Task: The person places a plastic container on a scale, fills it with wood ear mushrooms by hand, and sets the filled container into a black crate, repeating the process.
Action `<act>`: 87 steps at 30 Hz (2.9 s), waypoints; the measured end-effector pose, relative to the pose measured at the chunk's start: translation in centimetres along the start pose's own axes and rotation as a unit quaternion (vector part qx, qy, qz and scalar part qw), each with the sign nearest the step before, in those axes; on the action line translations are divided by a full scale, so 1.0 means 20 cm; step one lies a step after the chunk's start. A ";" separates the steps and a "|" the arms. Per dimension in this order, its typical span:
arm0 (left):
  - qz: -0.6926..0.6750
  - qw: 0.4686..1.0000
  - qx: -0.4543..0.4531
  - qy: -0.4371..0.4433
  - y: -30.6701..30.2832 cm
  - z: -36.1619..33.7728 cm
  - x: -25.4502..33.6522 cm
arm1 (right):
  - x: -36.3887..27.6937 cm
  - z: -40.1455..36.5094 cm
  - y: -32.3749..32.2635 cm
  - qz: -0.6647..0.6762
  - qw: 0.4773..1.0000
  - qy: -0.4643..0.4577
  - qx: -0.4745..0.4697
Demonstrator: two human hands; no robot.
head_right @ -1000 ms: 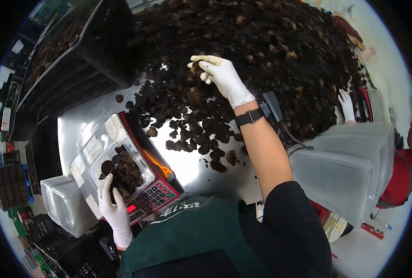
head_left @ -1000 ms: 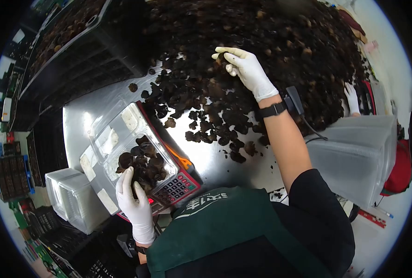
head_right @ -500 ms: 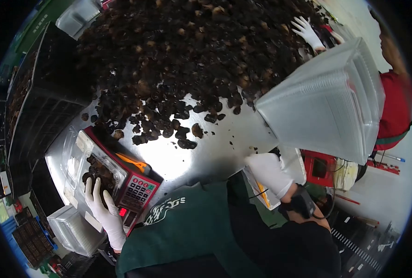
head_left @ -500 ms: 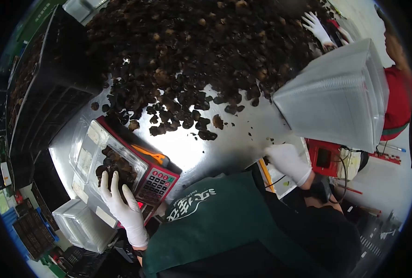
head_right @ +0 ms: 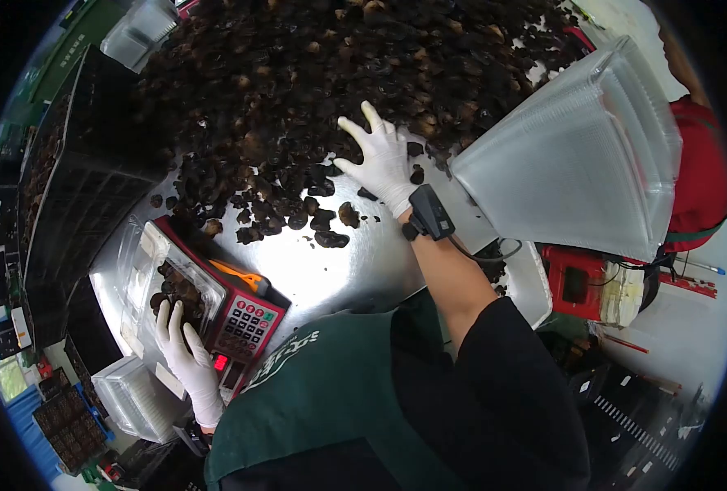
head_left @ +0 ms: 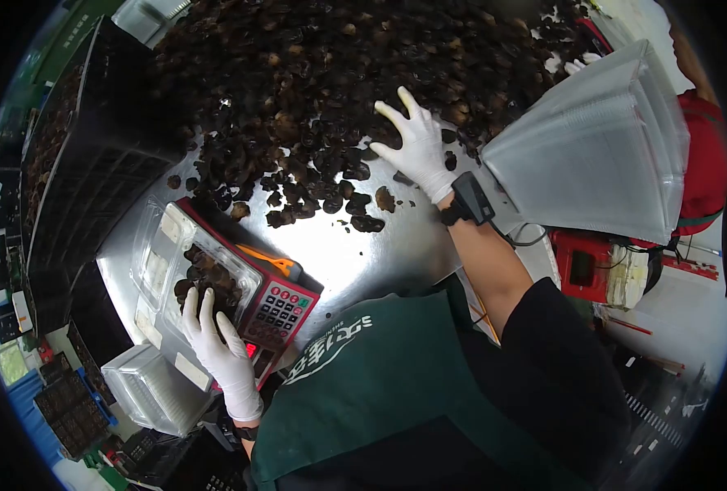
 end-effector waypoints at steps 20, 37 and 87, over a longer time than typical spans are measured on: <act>-0.065 0.990 0.106 -0.072 -0.13 -0.10 -0.07 | -0.36 0.10 0.22 0.859 0.369 0.240 -0.260; -0.158 0.970 0.158 -0.100 -0.15 -0.20 -0.13 | -2.00 -0.11 0.11 0.346 0.765 -0.484 -0.247; -0.267 0.942 0.086 -0.183 -0.40 -0.07 -0.75 | -1.19 -0.12 0.19 0.468 0.785 -0.117 -0.390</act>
Point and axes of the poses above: each hand's wrist, its own z-axis towards the middle knuckle, its own y-axis out of the palm, x = y × z, the point moved 9 cm from there along z, towards the middle knuckle, and after that the axes turned 9 degrees about -x, right-handed, at the moved point
